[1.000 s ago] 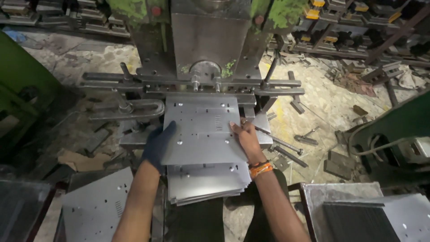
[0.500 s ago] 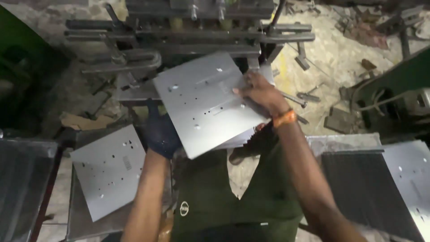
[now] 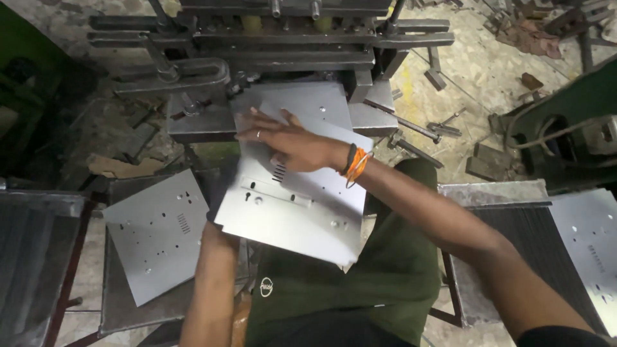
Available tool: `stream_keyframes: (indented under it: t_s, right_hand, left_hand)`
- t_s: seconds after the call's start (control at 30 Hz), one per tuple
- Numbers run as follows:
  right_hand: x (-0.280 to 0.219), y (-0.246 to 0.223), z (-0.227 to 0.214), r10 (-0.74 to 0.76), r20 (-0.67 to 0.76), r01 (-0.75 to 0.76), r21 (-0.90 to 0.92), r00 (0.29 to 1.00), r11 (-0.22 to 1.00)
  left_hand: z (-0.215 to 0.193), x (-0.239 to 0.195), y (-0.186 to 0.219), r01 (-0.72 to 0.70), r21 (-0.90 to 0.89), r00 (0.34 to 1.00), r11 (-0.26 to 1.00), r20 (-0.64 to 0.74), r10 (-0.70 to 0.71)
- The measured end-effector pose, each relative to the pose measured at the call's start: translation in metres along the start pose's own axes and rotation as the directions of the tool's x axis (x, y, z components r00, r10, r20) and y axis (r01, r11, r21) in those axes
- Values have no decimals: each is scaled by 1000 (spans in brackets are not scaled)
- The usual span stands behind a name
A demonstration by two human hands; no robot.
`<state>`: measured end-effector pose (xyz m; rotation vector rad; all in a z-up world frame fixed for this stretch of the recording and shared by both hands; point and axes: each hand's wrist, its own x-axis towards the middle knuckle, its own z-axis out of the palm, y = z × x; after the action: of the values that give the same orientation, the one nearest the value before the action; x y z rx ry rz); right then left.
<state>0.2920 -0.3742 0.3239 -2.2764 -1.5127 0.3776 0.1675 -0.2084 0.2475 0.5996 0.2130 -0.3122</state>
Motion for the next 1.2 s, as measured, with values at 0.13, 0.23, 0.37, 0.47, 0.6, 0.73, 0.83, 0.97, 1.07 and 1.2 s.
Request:
stream_keyframes:
  t_s: [0.13,0.23,0.37,0.47,0.6,0.73,0.83,0.97,1.07,1.2]
  right_hand:
    - [-24,5,11,61,-92,-58,37,994,998]
    - [-52,21,8,97,-290,-103,-4,952,995]
    - [-99,43,5,468,-577,-415,231,669,880]
    - [-124,58,20,758,-437,-432,634,484,641]
    - [-136,57,28,894,-228,-163,937,385,309]
    - [-138,61,39,899,-254,-305,878,356,369]
    - [-141,66,48,858,-215,-303,873,466,383]
    - [-138,43,39,804,-132,-21,984,579,177]
    - [-130,35,37,779,-172,78,985,604,156]
    - [-122,28,38,823,-237,177,970,517,168]
  left_hand:
    - [-4,-2,-4,16,99,1000,995,21,-18]
    - [-9,2,-2,61,63,998,996,14,-62]
    - [-9,11,1,30,-2,999,1000,-28,-30]
    - [-27,25,-5,-28,12,994,1000,-108,29]
    - [-9,20,-5,-146,78,981,986,-118,154]
    - [-27,32,-14,-131,113,982,985,-121,144]
    - [-24,29,-11,-77,44,990,996,-116,81]
    - [-4,19,1,-49,-32,996,998,-70,46]
    - [6,14,9,-58,47,995,997,-79,61]
    - [3,13,18,-133,237,985,962,-78,155]
